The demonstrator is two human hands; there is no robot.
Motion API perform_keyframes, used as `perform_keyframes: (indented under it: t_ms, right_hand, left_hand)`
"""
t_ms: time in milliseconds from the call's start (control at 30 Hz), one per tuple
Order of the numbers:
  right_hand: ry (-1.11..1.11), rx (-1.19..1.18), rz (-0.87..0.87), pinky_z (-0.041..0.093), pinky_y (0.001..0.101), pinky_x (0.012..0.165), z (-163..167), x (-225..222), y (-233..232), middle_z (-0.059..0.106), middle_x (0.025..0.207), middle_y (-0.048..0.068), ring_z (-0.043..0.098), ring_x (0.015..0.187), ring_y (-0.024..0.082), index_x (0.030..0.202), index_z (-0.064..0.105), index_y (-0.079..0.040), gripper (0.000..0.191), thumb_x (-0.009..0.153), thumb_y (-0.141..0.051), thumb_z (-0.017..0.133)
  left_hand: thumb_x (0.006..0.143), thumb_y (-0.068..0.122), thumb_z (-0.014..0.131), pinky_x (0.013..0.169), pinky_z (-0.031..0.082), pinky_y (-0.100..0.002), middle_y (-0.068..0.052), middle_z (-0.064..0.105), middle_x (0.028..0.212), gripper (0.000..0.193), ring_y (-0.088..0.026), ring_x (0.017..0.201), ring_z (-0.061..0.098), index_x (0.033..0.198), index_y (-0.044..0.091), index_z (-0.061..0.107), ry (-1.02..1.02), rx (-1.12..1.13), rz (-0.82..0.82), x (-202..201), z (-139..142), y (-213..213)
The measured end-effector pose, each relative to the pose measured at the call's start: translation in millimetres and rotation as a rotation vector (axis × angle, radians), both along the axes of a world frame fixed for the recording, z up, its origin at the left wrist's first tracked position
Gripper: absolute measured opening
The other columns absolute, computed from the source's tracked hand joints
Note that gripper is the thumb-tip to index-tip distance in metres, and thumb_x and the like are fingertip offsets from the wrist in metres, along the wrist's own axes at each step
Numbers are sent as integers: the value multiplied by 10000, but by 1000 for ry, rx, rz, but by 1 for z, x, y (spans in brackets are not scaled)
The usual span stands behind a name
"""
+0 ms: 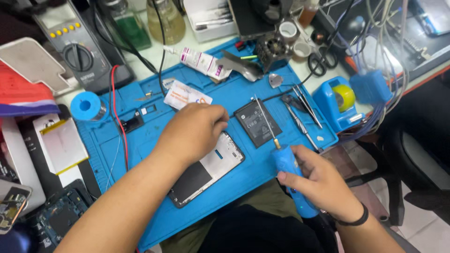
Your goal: The person unpacks a smartphone from a padded mailer, removes the back cover, and detaches the battery. They then use a plastic pry tool to separate the screen assembly from the frame and apply heat with a hot air gun to the device edges.
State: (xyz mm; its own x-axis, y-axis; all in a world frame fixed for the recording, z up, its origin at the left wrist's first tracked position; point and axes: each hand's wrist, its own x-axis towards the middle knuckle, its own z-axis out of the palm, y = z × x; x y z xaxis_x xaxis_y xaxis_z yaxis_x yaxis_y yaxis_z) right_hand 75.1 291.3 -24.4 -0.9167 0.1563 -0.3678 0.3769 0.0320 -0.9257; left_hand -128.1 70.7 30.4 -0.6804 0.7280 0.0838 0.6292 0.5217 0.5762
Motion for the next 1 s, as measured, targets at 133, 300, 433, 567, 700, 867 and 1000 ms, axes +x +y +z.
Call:
perform_keyframes:
  t_ms: [133, 300, 433, 567, 700, 867, 1000]
  right_hand:
    - [-155, -54, 35, 527, 293, 570, -4, 17, 7, 680, 791, 61, 645, 662, 130, 1199, 607, -19, 413, 842, -187, 728]
    - [-155, -206, 233, 537, 277, 560, 17, 21, 0, 664, 844, 49, 647, 642, 130, 1387, 574, -54, 505, 916, -185, 701]
    - [-321, 65, 255, 544, 283, 521, 23, 14, 1, 703, 758, 41, 645, 563, 127, 1302, 632, -107, 489, 831, -210, 710]
    - [-247, 28, 362, 587, 284, 557, 20, 24, 10, 721, 825, 59, 677, 615, 120, 1359, 582, -95, 494, 891, -194, 708]
    - [-376, 116, 370, 599, 296, 571, 12, 39, 11, 706, 774, 68, 655, 629, 135, 1307, 608, -96, 470, 879, -244, 736]
    - [-402, 181, 368, 598, 292, 574, 6, 48, 7, 712, 757, 46, 665, 620, 130, 1252, 640, -89, 430, 872, -268, 735]
    - [-309, 211, 360, 587, 295, 565, 6, 46, 6, 717, 736, 58, 648, 612, 129, 1262, 675, -86, 441, 855, -241, 740]
  left_hand:
    - [792, 225, 758, 861, 504, -477, -133, 726, 974, 220, -369, 1000, 638, 966, 92, 745, 101, -33, 1, 34, -4, -16]
    - [776, 449, 799, 872, 474, -492, -188, 638, 1007, 591, -392, 1016, 595, 1206, 69, 658, 23, -74, -121, 92, 7, -24]
    - [769, 584, 759, 930, 435, -525, -244, 594, 1098, 796, -445, 1078, 547, 1415, 157, 574, 123, -75, -192, 103, -4, -31]
    - [700, 668, 726, 1032, 353, -572, -350, 510, 1244, 889, -518, 1189, 469, 1444, 224, 532, 230, -130, -226, 113, -20, -34]
    - [706, 685, 708, 1104, 289, -594, -386, 474, 1321, 910, -543, 1263, 431, 1470, 231, 514, 245, -135, -222, 120, -26, -37]
    - [660, 718, 714, 1093, 291, -602, -398, 468, 1295, 942, -552, 1250, 428, 1453, 249, 518, 270, -153, -227, 120, -28, -33]
    - [612, 723, 744, 1089, 278, -630, -384, 471, 1278, 974, -556, 1246, 413, 1436, 249, 532, 220, -177, -219, 122, -27, -28]
